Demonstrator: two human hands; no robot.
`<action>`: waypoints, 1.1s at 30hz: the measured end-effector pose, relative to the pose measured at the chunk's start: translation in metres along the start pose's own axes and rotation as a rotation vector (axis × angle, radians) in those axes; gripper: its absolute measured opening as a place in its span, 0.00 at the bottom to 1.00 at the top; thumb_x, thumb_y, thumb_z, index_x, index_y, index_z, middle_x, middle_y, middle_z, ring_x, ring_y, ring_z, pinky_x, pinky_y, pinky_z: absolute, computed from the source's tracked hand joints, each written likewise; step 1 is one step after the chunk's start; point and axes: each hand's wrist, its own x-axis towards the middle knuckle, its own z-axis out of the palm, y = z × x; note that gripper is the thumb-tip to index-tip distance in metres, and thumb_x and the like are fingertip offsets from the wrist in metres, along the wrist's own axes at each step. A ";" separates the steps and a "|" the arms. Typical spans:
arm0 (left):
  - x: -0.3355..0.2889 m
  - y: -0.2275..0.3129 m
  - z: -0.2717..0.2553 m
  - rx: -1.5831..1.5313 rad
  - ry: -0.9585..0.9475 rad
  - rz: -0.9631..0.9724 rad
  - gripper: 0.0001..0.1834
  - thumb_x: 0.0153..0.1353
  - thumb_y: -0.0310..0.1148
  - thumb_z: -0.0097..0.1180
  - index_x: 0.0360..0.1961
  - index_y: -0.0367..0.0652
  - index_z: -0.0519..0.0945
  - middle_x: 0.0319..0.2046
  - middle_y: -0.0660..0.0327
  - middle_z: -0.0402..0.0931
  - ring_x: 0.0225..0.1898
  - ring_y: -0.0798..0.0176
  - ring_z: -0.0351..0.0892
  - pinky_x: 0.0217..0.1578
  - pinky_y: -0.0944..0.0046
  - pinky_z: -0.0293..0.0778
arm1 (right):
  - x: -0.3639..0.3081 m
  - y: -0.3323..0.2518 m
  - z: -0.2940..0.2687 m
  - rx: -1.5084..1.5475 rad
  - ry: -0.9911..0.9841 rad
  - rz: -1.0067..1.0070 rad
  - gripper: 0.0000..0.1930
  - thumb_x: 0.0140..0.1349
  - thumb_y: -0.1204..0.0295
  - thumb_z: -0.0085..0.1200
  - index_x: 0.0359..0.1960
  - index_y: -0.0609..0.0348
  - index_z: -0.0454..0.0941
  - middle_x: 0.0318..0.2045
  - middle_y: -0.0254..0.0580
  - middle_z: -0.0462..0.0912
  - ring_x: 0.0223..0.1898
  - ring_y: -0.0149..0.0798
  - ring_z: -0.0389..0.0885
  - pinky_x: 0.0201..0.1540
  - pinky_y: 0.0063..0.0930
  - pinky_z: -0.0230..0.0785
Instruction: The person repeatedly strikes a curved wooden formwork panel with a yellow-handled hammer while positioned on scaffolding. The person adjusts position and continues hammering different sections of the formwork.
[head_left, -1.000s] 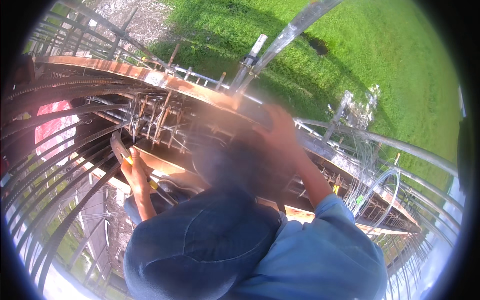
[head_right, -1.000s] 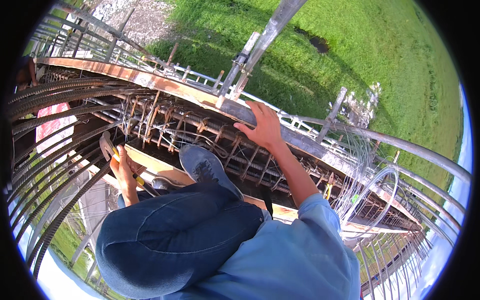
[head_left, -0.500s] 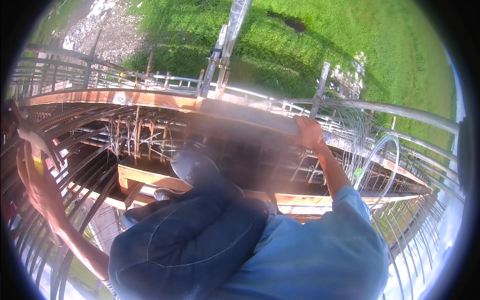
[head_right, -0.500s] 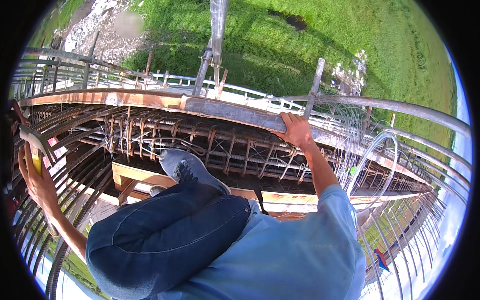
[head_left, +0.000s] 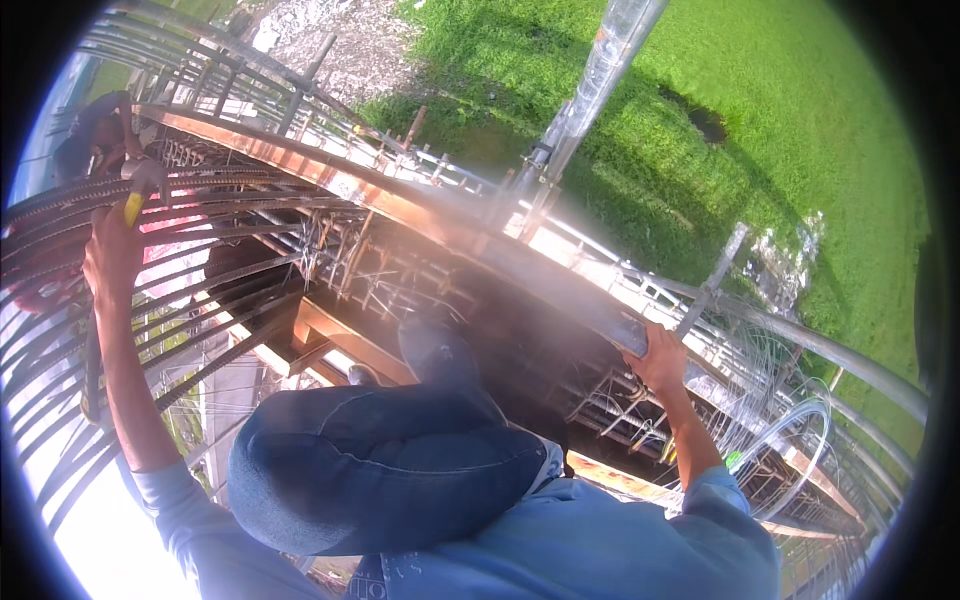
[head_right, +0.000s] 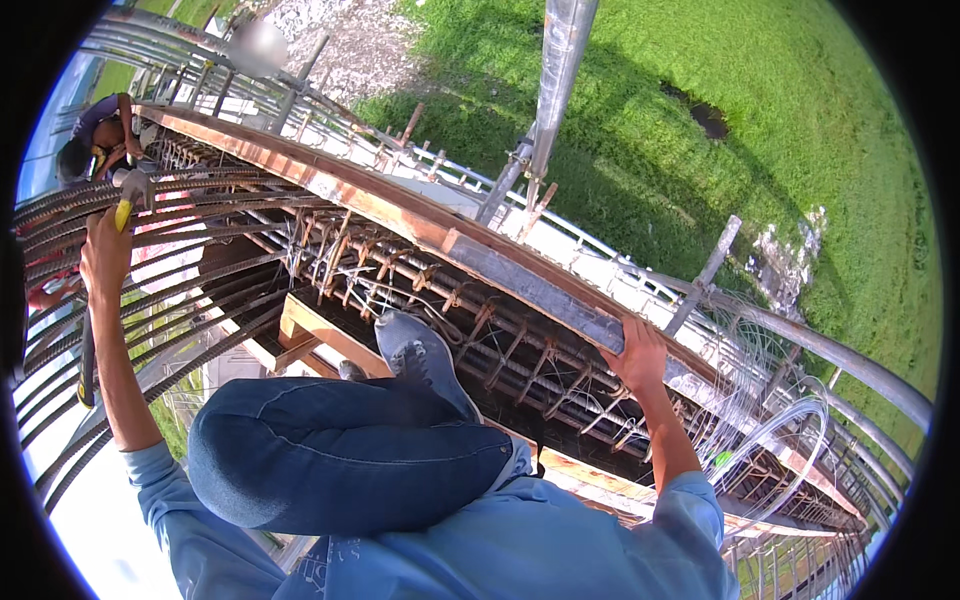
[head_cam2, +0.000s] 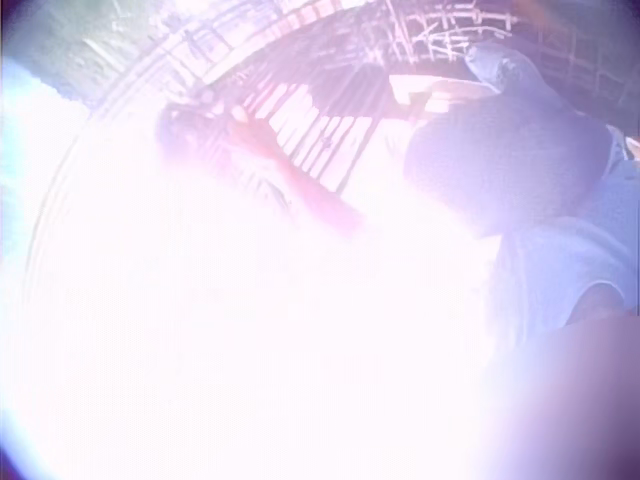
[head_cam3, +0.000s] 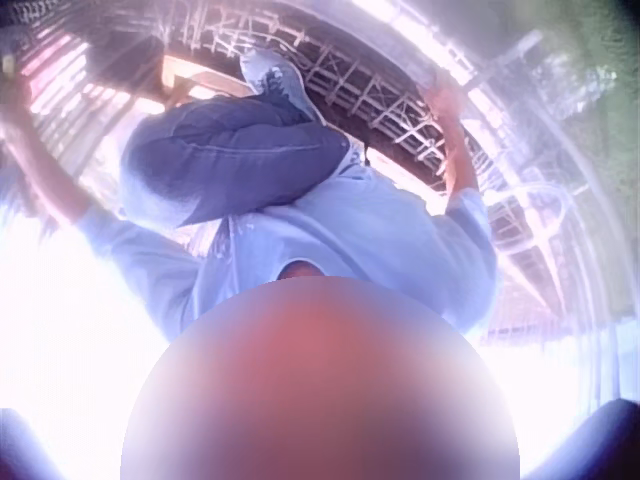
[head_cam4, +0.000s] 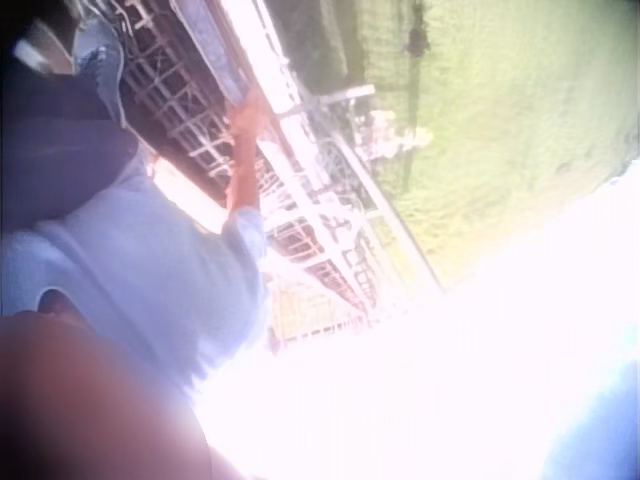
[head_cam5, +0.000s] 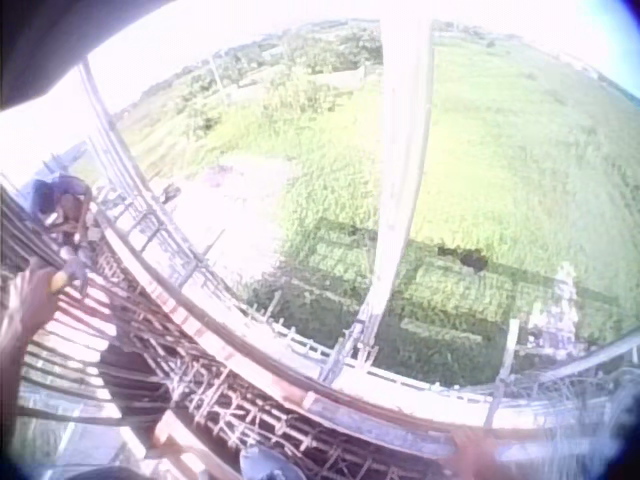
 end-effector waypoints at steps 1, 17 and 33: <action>-0.002 0.004 -0.006 0.003 -0.025 0.017 0.18 0.69 0.37 0.53 0.59 0.52 0.79 0.57 0.45 0.74 0.51 0.33 0.83 0.48 0.37 0.80 | 0.000 -0.001 0.000 -0.025 -0.004 0.017 0.33 0.42 0.59 0.79 0.48 0.58 0.76 0.40 0.45 0.81 0.44 0.52 0.82 0.46 0.44 0.77; -0.013 0.016 -0.027 -0.052 -0.050 0.130 0.12 0.58 0.26 0.61 0.43 0.40 0.87 0.47 0.44 0.80 0.48 0.42 0.86 0.47 0.49 0.83 | -0.004 0.005 0.012 -0.016 0.127 -0.072 0.34 0.47 0.54 0.77 0.51 0.58 0.74 0.39 0.48 0.82 0.42 0.55 0.82 0.44 0.49 0.75; -0.004 0.016 0.019 0.019 0.145 0.057 0.17 0.65 0.30 0.56 0.56 0.54 0.80 0.56 0.48 0.74 0.40 0.37 0.87 0.36 0.43 0.86 | -0.003 0.007 0.012 -0.132 0.013 0.010 0.33 0.45 0.52 0.76 0.49 0.55 0.75 0.38 0.44 0.82 0.42 0.50 0.84 0.44 0.43 0.77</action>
